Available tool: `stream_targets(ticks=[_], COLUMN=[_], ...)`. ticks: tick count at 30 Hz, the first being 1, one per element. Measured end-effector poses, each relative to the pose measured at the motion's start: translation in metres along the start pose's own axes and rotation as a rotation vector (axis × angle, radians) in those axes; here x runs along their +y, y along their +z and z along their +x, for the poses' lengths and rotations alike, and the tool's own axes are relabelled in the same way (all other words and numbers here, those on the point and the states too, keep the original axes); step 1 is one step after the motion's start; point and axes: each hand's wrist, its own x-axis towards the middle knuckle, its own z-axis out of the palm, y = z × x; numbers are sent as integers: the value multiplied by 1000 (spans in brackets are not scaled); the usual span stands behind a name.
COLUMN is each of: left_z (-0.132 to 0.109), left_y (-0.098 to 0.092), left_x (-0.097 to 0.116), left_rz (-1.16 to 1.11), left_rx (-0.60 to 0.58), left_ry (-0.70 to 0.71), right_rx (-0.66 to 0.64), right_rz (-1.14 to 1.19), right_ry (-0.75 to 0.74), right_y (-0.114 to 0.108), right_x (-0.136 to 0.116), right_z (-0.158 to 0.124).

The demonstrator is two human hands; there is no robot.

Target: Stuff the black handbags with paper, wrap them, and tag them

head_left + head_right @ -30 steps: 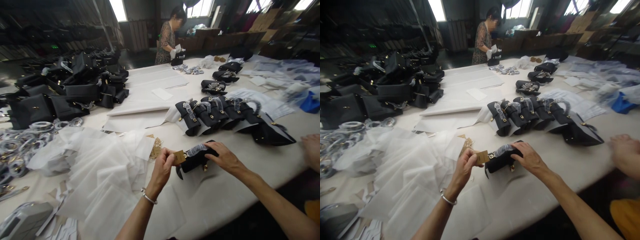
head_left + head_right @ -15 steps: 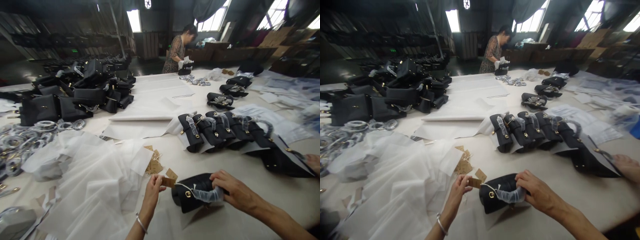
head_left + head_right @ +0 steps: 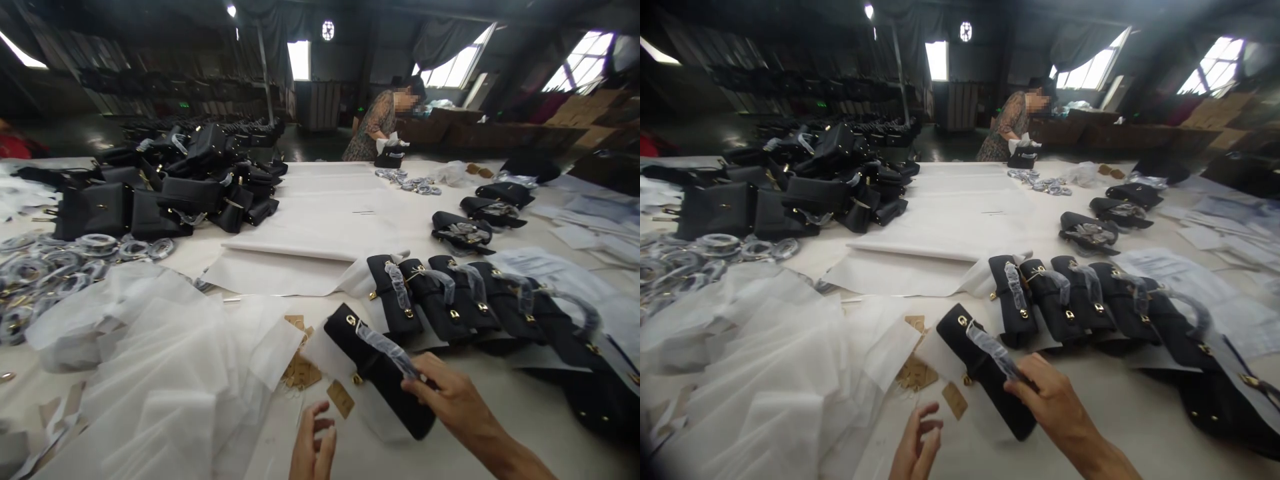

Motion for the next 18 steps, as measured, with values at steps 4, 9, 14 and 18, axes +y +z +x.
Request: stream_targets(ticks=[4,9,14,18], left_z=[50,125,181,198], left_y=[23,45,64,89], left_x=[40,77,85,78], left_rz=[5,78,71,41], left_rx=[-70,-50,-63,-141], left_ry=[110,161,175,176], right_rx=[120,20,413,471], right_rz=[111,93,-86,-299], right_ry=[153,168,41,-164], right_y=[31,30,-19,-39], right_x=[-14,-15,1,27], right_z=[48,91,126,186])
